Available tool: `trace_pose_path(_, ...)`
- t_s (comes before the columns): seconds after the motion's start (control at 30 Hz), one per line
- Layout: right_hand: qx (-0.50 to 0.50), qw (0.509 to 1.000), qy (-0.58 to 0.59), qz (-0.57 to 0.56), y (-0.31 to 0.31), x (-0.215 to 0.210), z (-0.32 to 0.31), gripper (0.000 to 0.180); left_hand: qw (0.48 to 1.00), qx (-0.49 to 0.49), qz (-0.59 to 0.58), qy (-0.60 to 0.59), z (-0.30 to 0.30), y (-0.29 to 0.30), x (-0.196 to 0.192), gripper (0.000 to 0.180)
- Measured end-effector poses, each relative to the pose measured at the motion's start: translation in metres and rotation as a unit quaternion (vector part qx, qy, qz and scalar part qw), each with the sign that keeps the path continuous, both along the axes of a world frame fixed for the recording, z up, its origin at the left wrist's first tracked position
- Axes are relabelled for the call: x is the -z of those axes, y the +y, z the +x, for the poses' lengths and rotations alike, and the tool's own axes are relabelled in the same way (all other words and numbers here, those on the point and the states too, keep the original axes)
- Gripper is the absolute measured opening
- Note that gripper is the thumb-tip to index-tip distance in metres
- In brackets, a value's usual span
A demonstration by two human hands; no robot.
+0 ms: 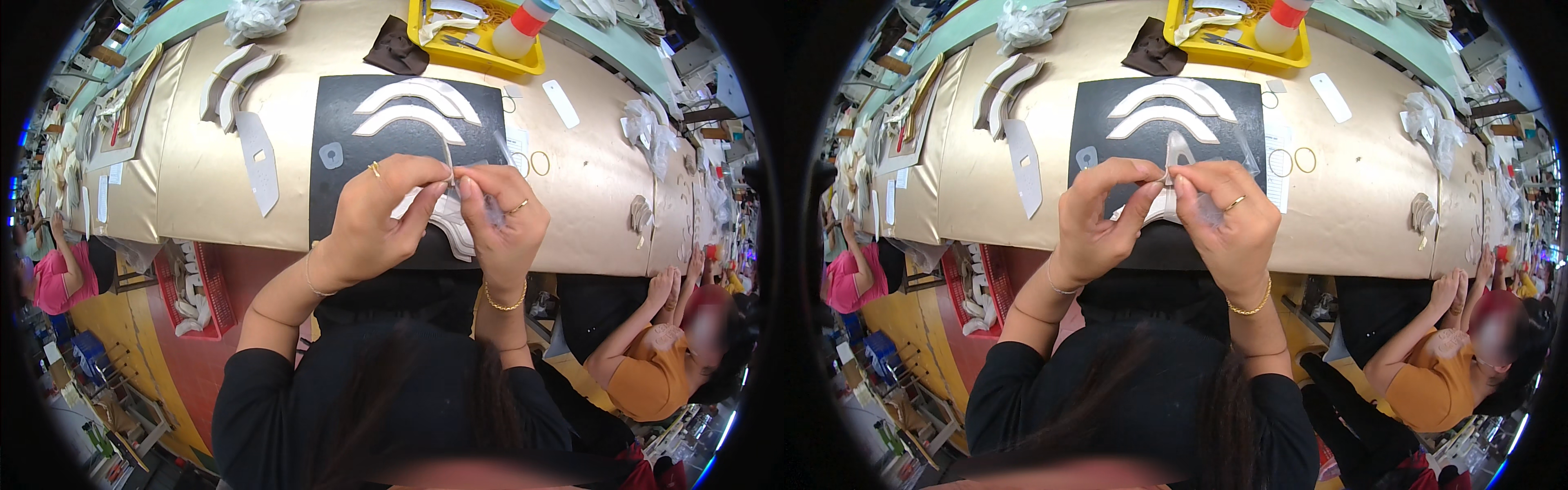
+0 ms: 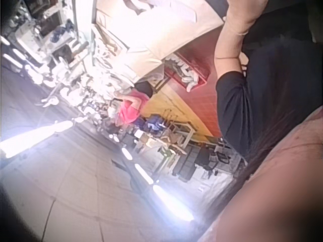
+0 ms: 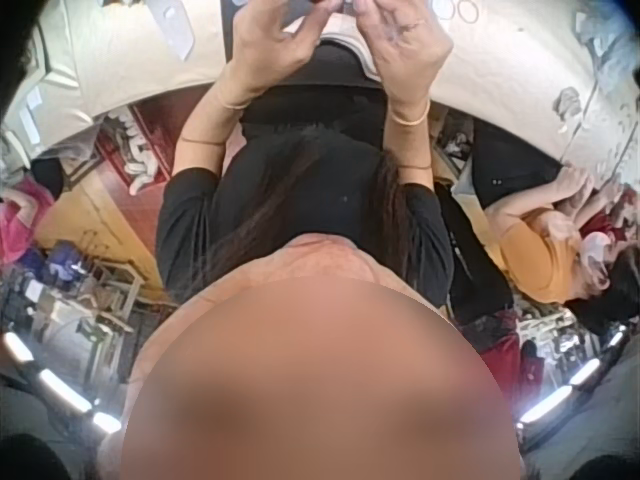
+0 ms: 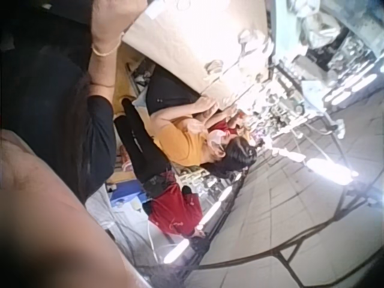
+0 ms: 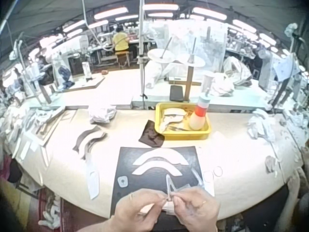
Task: The person assembles small white curved plastic pieces on a black work mat. They apply glue from a squeeze bottle to a small circular piece and attach it to a larger curved piece, then press and smooth the assembly. The person repeats this process with additional pieces, stacking completed units on the mat.
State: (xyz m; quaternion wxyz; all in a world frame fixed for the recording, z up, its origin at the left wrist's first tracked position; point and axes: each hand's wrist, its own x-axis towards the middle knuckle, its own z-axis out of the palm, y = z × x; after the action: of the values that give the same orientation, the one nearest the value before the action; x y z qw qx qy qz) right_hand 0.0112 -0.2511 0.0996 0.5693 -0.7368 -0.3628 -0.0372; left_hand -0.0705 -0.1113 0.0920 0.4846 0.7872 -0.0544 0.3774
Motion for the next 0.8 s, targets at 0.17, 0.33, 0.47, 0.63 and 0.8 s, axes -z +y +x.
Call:
trace_pose_path(0.17,-0.060,0.973,0.175,0.141,-0.009,0.012,0.010,0.007,0.971,0.080,-0.212,0.082,-0.009,0.001,-0.002,0.035)
trace_pose_path(0.33,-0.083,0.801,0.486,0.340,-0.053,0.023,0.036,0.019,0.825,0.162,-0.511,0.178,-0.030,0.008,0.012,0.025)
trace_pose_path(0.47,-0.033,0.754,0.520,0.400,-0.104,0.042,0.070,0.016,0.781,0.136,-0.568,0.220,-0.053,0.010,0.042,0.020)
trace_pose_path(0.63,0.045,0.770,0.445,0.455,-0.167,0.052,0.096,0.013,0.762,0.076,-0.592,0.251,-0.081,0.011,0.067,0.016)
trace_pose_path(0.8,0.076,0.802,0.361,0.470,-0.187,0.045,0.108,0.012,0.827,-0.027,-0.417,0.376,-0.088,0.020,0.071,0.017)
